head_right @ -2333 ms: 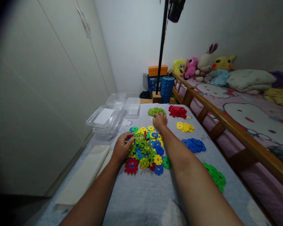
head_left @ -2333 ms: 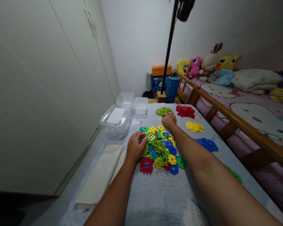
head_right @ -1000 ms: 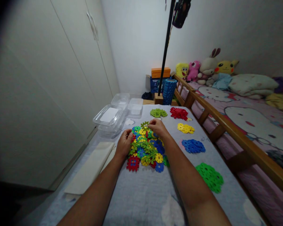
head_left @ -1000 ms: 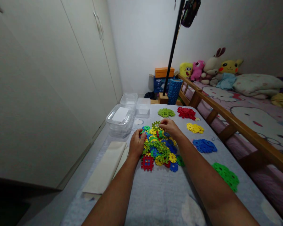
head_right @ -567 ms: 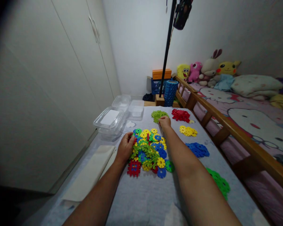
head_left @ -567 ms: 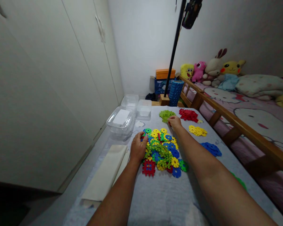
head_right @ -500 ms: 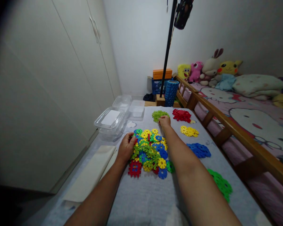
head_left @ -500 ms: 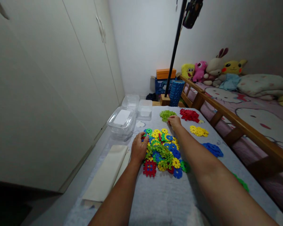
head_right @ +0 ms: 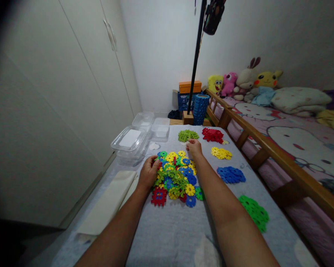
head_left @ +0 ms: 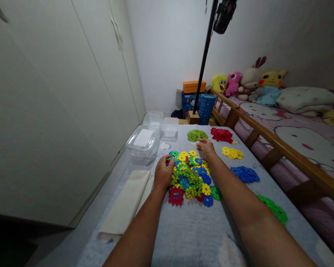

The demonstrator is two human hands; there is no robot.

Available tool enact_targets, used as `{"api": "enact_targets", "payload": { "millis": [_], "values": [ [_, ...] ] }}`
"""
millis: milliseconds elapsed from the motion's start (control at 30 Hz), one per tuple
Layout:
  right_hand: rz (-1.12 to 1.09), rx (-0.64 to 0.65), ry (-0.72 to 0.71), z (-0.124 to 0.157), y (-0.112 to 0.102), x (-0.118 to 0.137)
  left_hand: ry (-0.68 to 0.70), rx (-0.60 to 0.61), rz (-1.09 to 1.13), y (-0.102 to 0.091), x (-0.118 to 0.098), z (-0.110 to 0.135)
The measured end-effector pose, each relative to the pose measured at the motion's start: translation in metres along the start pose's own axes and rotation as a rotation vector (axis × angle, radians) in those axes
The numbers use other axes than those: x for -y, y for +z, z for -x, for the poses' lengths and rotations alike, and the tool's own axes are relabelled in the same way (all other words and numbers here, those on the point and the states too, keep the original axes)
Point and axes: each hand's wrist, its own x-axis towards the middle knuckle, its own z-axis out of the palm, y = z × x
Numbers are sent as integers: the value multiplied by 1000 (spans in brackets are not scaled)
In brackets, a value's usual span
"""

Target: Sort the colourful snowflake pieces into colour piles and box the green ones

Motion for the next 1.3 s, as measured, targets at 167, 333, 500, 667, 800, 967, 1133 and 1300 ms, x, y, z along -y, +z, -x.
{"api": "enact_targets", "payload": {
  "millis": [167,333,500,667,800,967,1133,1300],
  "values": [
    [54,79,22,31,-21,5,-9,-5,3,-1,-1,0],
    [323,348,-181,74,-40,7,-17,2,36,-1,1,0],
    [750,437,-485,100,-30,10,-35,17,78,-2,2,1],
    [1105,388,-507,107,-3,12,-62,52,117,-5,0,4],
    [1172,365,-490,108,4,12,-56,48,122,-6,-1,3],
    [1180,394,-483,106,3,13,-43,37,106,-4,2,1],
    [1232,430,-530,102,7,14,-29,44,81,-3,5,-1],
    [1308,537,-559,97,15,17,-34,45,78,-3,5,0]
  ]
}}
